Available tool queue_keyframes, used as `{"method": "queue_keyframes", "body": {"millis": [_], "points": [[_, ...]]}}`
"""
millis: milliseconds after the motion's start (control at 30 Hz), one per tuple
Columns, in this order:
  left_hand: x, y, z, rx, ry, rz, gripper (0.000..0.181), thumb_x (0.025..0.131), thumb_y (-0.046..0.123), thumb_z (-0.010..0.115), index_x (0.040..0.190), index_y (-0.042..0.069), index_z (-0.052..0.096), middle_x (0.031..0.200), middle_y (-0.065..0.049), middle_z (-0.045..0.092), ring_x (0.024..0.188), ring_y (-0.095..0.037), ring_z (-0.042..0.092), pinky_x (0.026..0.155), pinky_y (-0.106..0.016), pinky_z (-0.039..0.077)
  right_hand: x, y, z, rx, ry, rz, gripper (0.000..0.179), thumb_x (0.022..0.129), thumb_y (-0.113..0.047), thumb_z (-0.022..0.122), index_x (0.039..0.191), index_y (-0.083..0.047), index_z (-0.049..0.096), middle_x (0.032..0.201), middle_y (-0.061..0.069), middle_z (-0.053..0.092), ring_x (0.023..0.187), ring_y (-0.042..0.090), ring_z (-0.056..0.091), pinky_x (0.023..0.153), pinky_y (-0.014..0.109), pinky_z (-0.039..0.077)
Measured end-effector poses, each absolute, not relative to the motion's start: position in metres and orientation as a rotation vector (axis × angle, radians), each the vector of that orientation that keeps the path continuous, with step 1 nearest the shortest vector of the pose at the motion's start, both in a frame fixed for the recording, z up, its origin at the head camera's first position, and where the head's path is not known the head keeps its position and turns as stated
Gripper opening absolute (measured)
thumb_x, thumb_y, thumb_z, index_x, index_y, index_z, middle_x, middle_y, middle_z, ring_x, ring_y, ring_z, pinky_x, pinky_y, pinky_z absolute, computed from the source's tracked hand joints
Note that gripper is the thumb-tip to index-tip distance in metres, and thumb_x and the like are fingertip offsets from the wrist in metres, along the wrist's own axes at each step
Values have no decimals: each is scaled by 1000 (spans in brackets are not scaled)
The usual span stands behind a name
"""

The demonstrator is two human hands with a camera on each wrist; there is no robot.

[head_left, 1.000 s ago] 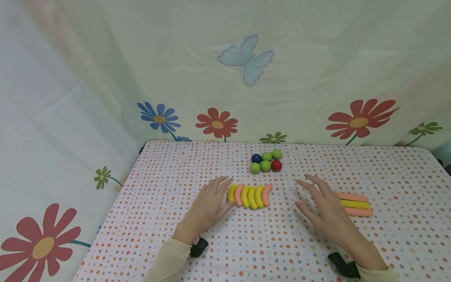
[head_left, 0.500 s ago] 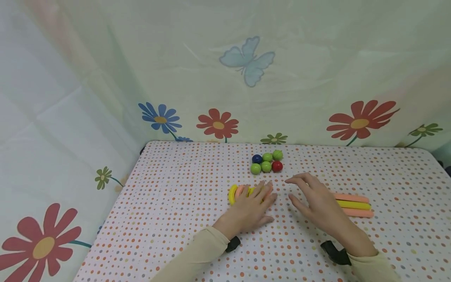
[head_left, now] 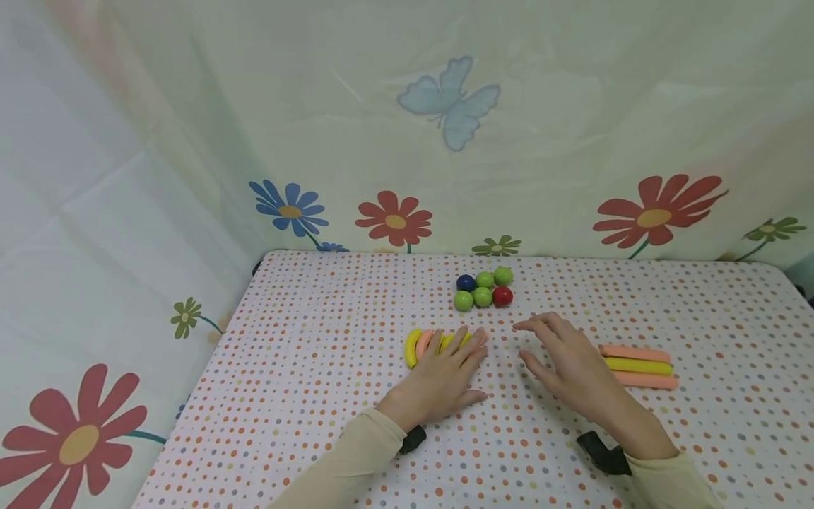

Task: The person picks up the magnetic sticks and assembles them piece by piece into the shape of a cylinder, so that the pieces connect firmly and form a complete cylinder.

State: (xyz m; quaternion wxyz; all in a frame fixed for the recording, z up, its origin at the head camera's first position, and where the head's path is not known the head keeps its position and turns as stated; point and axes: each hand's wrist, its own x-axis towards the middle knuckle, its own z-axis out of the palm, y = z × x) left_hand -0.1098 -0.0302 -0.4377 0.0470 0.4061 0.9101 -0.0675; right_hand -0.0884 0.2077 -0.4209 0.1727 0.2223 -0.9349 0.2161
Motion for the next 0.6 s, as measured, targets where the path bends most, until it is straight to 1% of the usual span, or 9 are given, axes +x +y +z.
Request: {"method": "queue_keyframes", "body": {"millis": [100,300,400,500,600], "points": [[-113,-42,-438,1212,2758,-142,72,109,59,40,166,15,30,175,-3,13,160,-25,15,126,-53,21,-91,207,-420,632,-2658,595,46,84,-5,85,126,-5,66,114,13,64,89,26,61,71,47,50],[-116,-66,-437,1167,2740,-63,75,109,57,42,167,13,24,175,-3,10,161,-27,11,127,-54,17,-109,208,-415,652,-2639,607,46,83,-1,85,124,-2,64,111,16,63,93,31,62,73,49,50],[-118,-78,-438,1132,2739,-9,75,109,56,43,167,13,23,176,-3,10,161,-27,10,127,-54,16,-121,210,-415,636,-2673,680,41,87,1,81,123,0,64,111,19,61,95,34,61,75,50,51],[-121,-87,-440,1094,2747,19,75,109,55,44,167,13,23,175,-2,10,161,-27,11,127,-54,15,-133,212,-415,581,-2746,831,36,92,0,75,126,3,62,118,24,57,102,40,59,81,56,52],[-122,-91,-441,1068,2763,71,73,109,55,45,166,12,27,175,-4,13,160,-27,13,127,-54,16,-144,213,-415,507,-2791,1014,35,98,-2,69,130,7,59,125,29,52,109,45,57,86,61,51]]}}
